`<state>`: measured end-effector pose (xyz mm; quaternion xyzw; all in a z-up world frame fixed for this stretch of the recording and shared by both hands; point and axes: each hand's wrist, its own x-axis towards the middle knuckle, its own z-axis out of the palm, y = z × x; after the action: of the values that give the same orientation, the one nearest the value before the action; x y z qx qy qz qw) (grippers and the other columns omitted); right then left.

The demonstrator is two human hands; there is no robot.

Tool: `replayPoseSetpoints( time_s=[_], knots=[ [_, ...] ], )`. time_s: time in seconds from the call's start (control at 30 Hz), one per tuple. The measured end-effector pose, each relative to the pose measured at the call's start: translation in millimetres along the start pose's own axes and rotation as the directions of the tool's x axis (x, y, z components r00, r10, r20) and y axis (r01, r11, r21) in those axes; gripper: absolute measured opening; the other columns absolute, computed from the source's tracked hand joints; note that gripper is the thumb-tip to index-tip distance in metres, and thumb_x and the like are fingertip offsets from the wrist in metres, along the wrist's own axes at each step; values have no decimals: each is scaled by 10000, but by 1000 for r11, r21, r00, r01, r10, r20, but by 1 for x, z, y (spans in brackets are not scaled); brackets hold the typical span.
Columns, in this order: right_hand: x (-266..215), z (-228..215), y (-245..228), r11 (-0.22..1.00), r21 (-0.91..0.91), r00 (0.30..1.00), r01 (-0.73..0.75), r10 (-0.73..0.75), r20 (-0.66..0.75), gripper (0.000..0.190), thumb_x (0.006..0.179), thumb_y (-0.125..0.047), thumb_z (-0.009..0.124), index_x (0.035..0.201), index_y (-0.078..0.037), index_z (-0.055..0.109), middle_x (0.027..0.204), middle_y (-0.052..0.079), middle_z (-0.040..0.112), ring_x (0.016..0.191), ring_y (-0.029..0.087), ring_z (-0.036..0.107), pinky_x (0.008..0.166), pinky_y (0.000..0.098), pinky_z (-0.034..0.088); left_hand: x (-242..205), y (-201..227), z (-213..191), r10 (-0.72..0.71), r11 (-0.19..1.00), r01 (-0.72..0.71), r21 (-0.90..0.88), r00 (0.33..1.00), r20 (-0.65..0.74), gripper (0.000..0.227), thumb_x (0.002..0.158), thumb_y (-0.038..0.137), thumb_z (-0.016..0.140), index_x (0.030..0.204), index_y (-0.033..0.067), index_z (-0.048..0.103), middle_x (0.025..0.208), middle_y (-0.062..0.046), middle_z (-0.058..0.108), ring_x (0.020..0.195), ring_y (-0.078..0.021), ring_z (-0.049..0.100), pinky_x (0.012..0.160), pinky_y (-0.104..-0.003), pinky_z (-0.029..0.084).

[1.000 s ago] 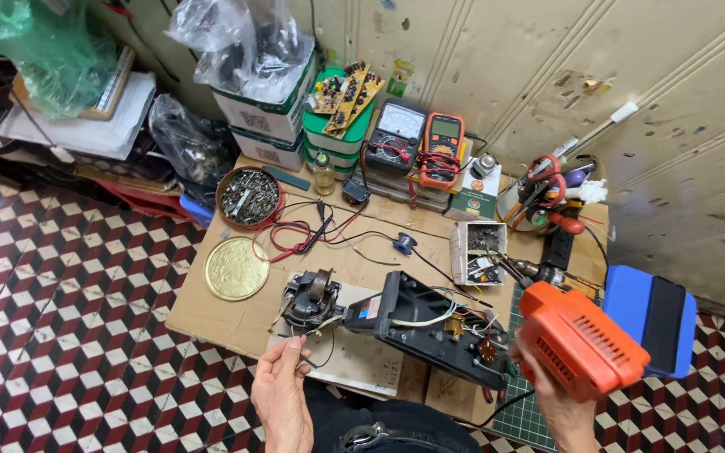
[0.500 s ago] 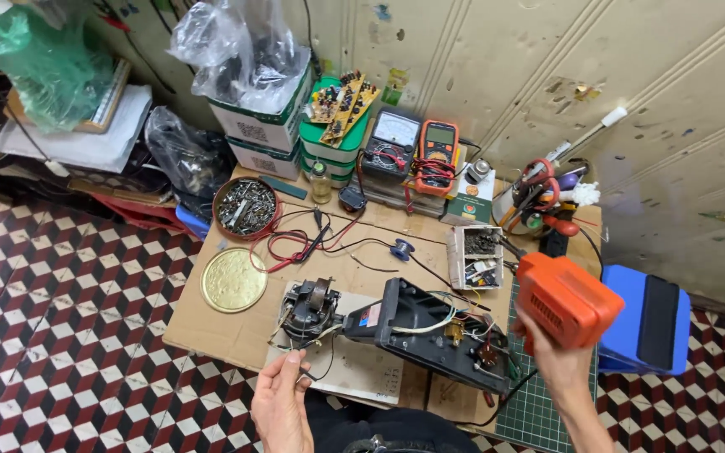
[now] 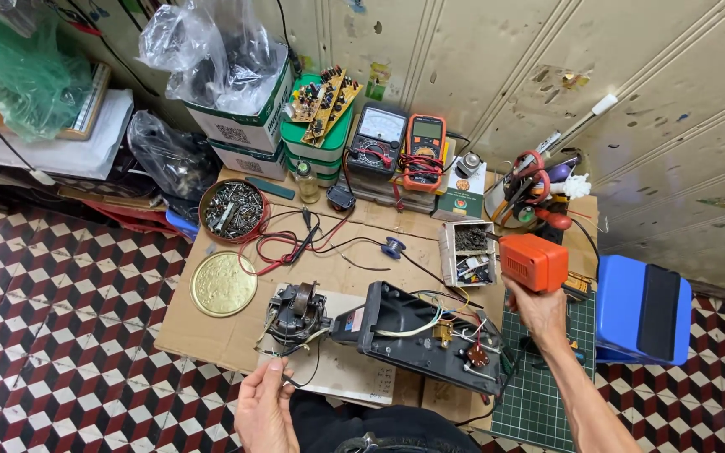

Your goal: Repairing and inspecting internal wiring of an electrical appliance at a workbench.

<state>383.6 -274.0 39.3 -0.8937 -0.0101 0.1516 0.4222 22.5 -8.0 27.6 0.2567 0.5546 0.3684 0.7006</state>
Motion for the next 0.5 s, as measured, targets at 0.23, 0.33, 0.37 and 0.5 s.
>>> replayPoseSetpoints(
  time_s=[0.23,0.33,0.37,0.5],
  knots=[
    [-12,-2,-8,997,78,1000,-16,18,-26,336,869,-306,786,1012,-5,744,675,99,715,567,147,659,462,309,504,-2,2,1,-15,1000,15,6,1000,8,221,914,71,715,1100,14,609,1031,-140,743,876,-149,680,717,-263,526],
    [-12,-7,-5,999,45,999,13,-12,-29,316,883,-300,776,996,-8,737,691,100,720,570,151,663,481,315,527,-3,3,2,-15,1000,15,9,1000,12,226,912,71,717,1099,9,607,1032,-144,743,877,-149,680,719,-263,528],
    [-13,-8,-6,999,43,1000,13,-12,-29,316,883,-300,776,996,-8,737,691,100,720,570,151,663,481,315,527,-5,4,3,-17,1000,17,9,1000,11,226,912,71,717,1099,9,607,1032,-144,743,877,-149,680,719,-263,528],
    [-14,-12,-4,993,-31,993,112,-113,-23,283,890,-286,766,961,-13,735,701,92,729,604,153,684,582,324,573,-10,8,7,-10,1000,10,5,1000,21,228,914,74,714,1103,2,608,1037,-144,739,883,-142,679,723,-256,530]
  ],
)
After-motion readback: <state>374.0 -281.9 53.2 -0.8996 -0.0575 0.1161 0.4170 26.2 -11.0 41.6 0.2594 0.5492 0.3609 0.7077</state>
